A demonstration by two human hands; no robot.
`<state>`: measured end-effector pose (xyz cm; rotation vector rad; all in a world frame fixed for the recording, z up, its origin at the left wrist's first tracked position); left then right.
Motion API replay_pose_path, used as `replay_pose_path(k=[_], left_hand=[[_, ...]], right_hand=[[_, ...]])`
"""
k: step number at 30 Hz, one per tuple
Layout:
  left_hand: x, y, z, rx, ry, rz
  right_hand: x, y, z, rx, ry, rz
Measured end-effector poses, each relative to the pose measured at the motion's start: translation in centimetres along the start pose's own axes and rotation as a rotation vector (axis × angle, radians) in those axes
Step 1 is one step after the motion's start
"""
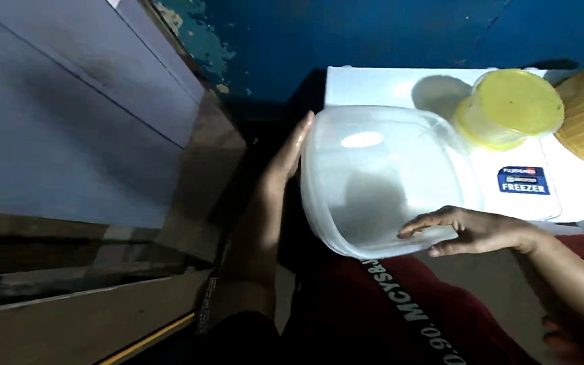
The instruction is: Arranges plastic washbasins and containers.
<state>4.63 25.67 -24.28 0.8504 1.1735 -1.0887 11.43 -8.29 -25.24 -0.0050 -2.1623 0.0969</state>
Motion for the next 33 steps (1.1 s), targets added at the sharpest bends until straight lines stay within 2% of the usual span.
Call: replay_pose_path(k=[1, 3, 5, 7, 9, 10, 14, 19, 24, 27, 30, 31, 33], left_hand=[[-0.1, -0.3, 1.5, -0.034, 0.06, 0.009], [0.2, -0.7, 4.5, -0.059, 0.116, -0.003], [0.4, -0.7, 6.6, -0.046, 0.164, 0.016], [0.2, -0.9, 7.8, -0.036, 0.233, 0.059], [0.2, -0.7, 7.7, -0.038, 0.276, 0.079], [0.3, -0.4, 7.3, -0.04, 0.248, 0.078], [2.2, 0.5, 6.0, -0.127, 0.011, 0.052], [3.4, -1.3, 5.0, -0.16, 0.079, -0.048], [2.9, -1.8, 1.6, -0.068, 0.066, -0.08], [0.6, -1.4, 1.1, -0.211, 0.029, -0.136], [-0.4, -0.9, 1.4, -0.288, 0.023, -0.071], [-0.3, -0.7, 1.7, -0.268, 0.017, -0.027], [-0.6, -1.2, 3.4, -0.205, 0.061, 0.073]], right_hand=[[0.8, 0.5, -0.1, -0.033, 0.088, 0.02], [3.8, 3.0, 0.1, -0.228, 0.206, 0.151], [6.2, 6.7, 0.7, -0.396, 0.186, 0.306], [6.5, 9.8, 1.9, -0.396, 0.061, 0.423], [6.1, 11.8, 3.0, -0.381, -0.22, 0.475], [6.0, 12.3, 3.5, -0.383, -0.304, 0.473], [7.5, 12.3, 3.9, -0.363, -0.281, 0.473], [8.6, 10.3, 4.1, -0.341, -0.327, 0.416], [8.7, 7.8, 4.2, -0.322, -0.59, 0.1], [8.0, 6.8, 4.3, -0.357, -0.664, -0.115], [5.9, 6.4, 4.2, -0.331, -0.452, -0.119], [5.3, 6.5, 3.8, -0.312, -0.302, -0.072], [4.3, 7.5, 2.1, -0.417, -0.038, 0.1]])
Point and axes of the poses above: each hand's wrist, its own y-axis towards the middle knuckle, its own z-axis out of the palm, x = y × z, the point moved 3 cm from there along y, towards the middle knuckle, and after that the axes turned 15 degrees about -y, right-handed, at the moved point
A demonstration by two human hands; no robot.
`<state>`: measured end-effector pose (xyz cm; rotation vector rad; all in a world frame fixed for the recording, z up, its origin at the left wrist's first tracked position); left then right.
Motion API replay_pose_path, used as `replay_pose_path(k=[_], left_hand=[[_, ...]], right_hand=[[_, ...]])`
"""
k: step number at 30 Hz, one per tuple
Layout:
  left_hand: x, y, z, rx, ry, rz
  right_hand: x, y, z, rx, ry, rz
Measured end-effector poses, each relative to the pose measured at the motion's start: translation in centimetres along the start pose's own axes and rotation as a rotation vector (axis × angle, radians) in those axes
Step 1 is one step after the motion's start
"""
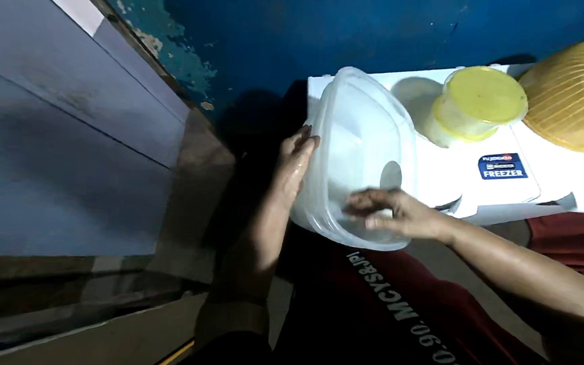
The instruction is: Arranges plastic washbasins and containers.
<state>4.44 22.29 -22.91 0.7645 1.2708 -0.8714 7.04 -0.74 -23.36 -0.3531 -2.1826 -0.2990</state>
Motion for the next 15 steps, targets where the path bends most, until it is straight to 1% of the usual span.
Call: replay_pose_path(k=[3, 4, 5, 7, 9, 11, 15], left_hand=[[-0.6, -1.1, 2.8, 0.09, 0.13, 0.214], [-0.8, -1.5, 3.6, 0.113, 0.167, 0.261], [-1.0, -1.9, 4.2, 0.122, 0.209, 0.296], [-1.0, -2.3, 4.7, 0.1, 0.265, 0.36], [-0.9, -2.7, 4.9, 0.073, 0.287, 0.396], [-0.6, -3.4, 5.1, 0.055, 0.304, 0.406], [-1.0, -4.5, 4.7, 0.018, 0.357, 0.415]], right_hand=[[-1.5, 4.4, -2.8, -0.283, 0.346, 0.327], [-1.9, 5.8, -3.7, -0.347, 0.409, 0.387], [-2.2, 7.0, -4.4, -0.405, 0.439, 0.404], [-2.0, 8.6, -5.4, -0.502, 0.388, 0.357], [-0.9, 9.2, -5.8, -0.533, 0.26, 0.294], [-0.1, 9.1, -5.5, -0.522, 0.185, 0.282], [0.9, 7.9, -5.0, -0.605, 0.159, 0.174]])
Point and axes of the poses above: each hand's wrist, its own y-axis towards the middle knuckle, its own z-axis out of the palm, x = y × z, the point moved 3 cm from there along y, towards the middle knuckle, and after that the axes turned 15 degrees about -y, right-handed, at the moved point
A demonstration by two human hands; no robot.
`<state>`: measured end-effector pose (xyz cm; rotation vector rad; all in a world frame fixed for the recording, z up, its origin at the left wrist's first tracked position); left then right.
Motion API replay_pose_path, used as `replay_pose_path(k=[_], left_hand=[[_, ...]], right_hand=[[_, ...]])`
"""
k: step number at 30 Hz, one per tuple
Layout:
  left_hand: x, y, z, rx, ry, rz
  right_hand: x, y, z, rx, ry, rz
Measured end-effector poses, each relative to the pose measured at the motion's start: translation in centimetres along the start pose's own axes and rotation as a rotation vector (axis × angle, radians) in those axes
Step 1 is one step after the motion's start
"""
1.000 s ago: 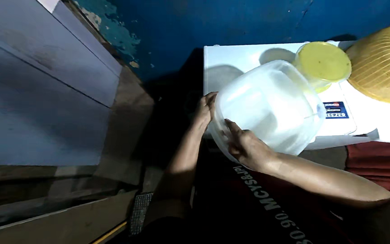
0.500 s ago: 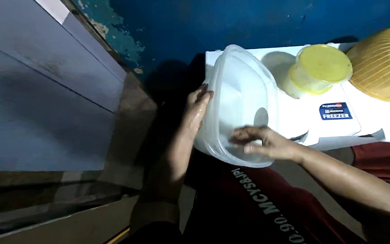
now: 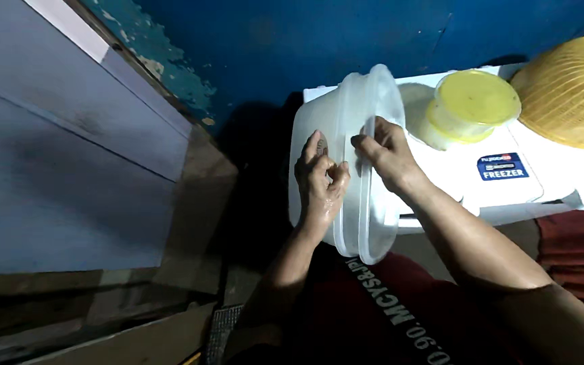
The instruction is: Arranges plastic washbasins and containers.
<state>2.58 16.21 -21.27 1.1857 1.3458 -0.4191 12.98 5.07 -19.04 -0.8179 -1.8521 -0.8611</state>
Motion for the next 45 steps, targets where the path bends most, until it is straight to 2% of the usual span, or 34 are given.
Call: replay_pose_path(k=[3, 5, 8, 12, 15, 18, 22, 25, 28, 30, 32, 35, 38, 42, 45], left_hand=[[-0.8, -0.9, -0.3, -0.036, -0.013, 0.037], [-1.2, -0.5, -0.6, -0.091, -0.017, 0.124], [-0.8, -1.6, -0.5, -0.125, 0.048, 0.164], [-1.6, -1.0, 0.0, -0.204, 0.031, 0.399], [-1.0, -0.6, 0.3, -0.249, 0.052, 0.382], [-0.6, -0.5, -0.1, -0.233, 0.126, 0.464], [0.6, -1.1, -0.3, -0.193, 0.194, 0.46], [1.3, -1.6, 0.4, -0.166, 0.024, 0.55], [1.5, 0.0, -2.0, -0.12, -0.152, 0.544], [0.5, 2.8, -5.4, -0.142, -0.089, 0.579], [-1.3, 5.7, -8.2, -0.054, 0.01, 0.607], [-3.2, 9.2, -9.8, 0.194, 0.077, 0.504], [-2.4, 11.8, -8.8, 0.435, 0.066, 0.263], [0.4, 15.0, -6.5, 0.634, -0.043, -0.039], [2.4, 17.1, -5.5, 0.694, -0.134, -0.166]], right_hand=[[1.5, -2.1, -0.1, -0.027, -0.047, -0.051], [3.3, -3.6, -0.5, -0.058, -0.108, -0.139], [3.2, -4.9, -0.7, -0.071, -0.167, -0.278], [4.0, -5.0, -1.6, -0.129, -0.211, -0.491], [3.6, -3.9, -1.3, -0.1, -0.214, -0.456], [4.3, -5.4, -2.1, -0.102, -0.233, -0.402], [3.6, -6.3, -1.9, -0.113, -0.258, -0.524], [2.9, -6.4, -2.1, -0.117, -0.297, -0.594], [1.0, -6.9, -2.3, -0.097, -0.27, -0.603], [0.0, -7.7, -2.6, -0.059, -0.231, -0.615], [-1.0, -8.8, -3.1, -0.02, -0.136, -0.579], [-3.0, -9.6, -4.5, 0.043, 0.043, -0.358], [-3.9, -9.6, -5.6, 0.026, 0.118, -0.126], [-3.4, -10.0, -5.4, -0.188, 0.021, -0.163], [-3.6, -9.8, -6.0, -0.219, -0.04, -0.22]])
Point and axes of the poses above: each hand's wrist, its own y-axis towards the middle knuckle, its own z-axis out of the palm, x = y × z, the point moved 3 cm from there along y, towards the middle knuckle, and after that the axes turned 15 degrees about -y, right-handed, at the moved point
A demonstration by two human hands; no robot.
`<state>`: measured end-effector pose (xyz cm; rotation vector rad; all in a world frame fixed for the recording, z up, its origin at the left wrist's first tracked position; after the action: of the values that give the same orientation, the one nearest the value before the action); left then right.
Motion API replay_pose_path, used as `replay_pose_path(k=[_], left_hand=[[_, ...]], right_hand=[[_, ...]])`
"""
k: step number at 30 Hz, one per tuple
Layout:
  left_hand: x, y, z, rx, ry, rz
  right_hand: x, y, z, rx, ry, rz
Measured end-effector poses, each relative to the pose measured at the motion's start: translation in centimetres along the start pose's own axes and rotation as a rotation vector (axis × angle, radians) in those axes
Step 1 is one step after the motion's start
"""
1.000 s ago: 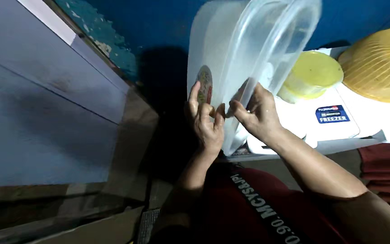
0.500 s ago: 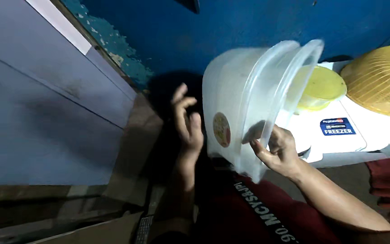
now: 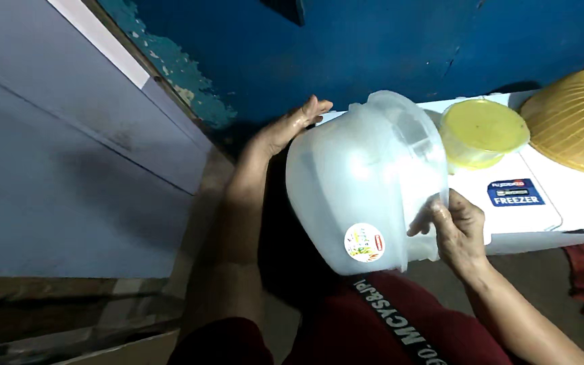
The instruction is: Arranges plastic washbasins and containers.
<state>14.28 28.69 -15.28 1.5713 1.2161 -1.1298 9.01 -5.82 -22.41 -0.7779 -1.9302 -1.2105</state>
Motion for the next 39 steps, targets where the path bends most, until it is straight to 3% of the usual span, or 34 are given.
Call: replay_pose_path(k=[4, 10, 14, 17, 20, 22, 26, 29, 34, 39], left_hand=[[-0.2, 1.9, 0.8, 0.087, 0.016, 0.084], [0.5, 0.7, 3.9, 0.091, 0.107, 0.063], [1.3, -0.2, 4.2, 0.081, 0.09, 0.083], [-1.3, -1.2, 5.1, -0.024, 0.272, 0.05], [-2.6, -2.1, 6.3, -0.106, 0.456, 0.253], [-2.1, -3.0, 6.6, -0.125, 0.454, 0.345], [-0.6, -5.6, 8.0, -0.142, 0.429, 0.316], [0.6, -6.2, 8.3, -0.233, 0.429, 0.359], [1.1, -6.8, 7.9, -0.348, 0.52, 0.391], [2.6, -8.0, 9.9, -0.422, 0.569, 0.446]], right_hand=[[-0.3, 0.2, -0.6, -0.025, -0.062, -0.06], [-3.5, 1.1, -4.5, -0.219, -0.099, 0.192], [-2.8, 1.2, -4.3, -0.188, -0.107, 0.134], [-1.0, 1.2, -2.8, -0.126, -0.25, -0.013], [-0.8, 2.0, -2.9, -0.152, -0.344, -0.039], [-1.3, 3.0, -4.3, -0.165, -0.351, 0.016], [-2.2, 4.4, -5.8, -0.231, -0.285, 0.036], [-0.8, 4.5, -4.6, -0.269, -0.433, -0.024], [3.2, 5.2, -2.2, -0.069, -0.776, -0.191], [4.0, 6.3, -1.5, 0.066, -0.834, -0.22]])
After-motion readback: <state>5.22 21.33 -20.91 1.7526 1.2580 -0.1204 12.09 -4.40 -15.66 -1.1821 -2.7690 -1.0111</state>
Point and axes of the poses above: each hand's wrist, its own y-axis towards the middle knuckle, its own z-axis out of the palm, x = y × z, the point moved 3 cm from there along y, towards the middle knuckle, and after that the axes turned 15 degrees about -y, right-handed, at the moved point
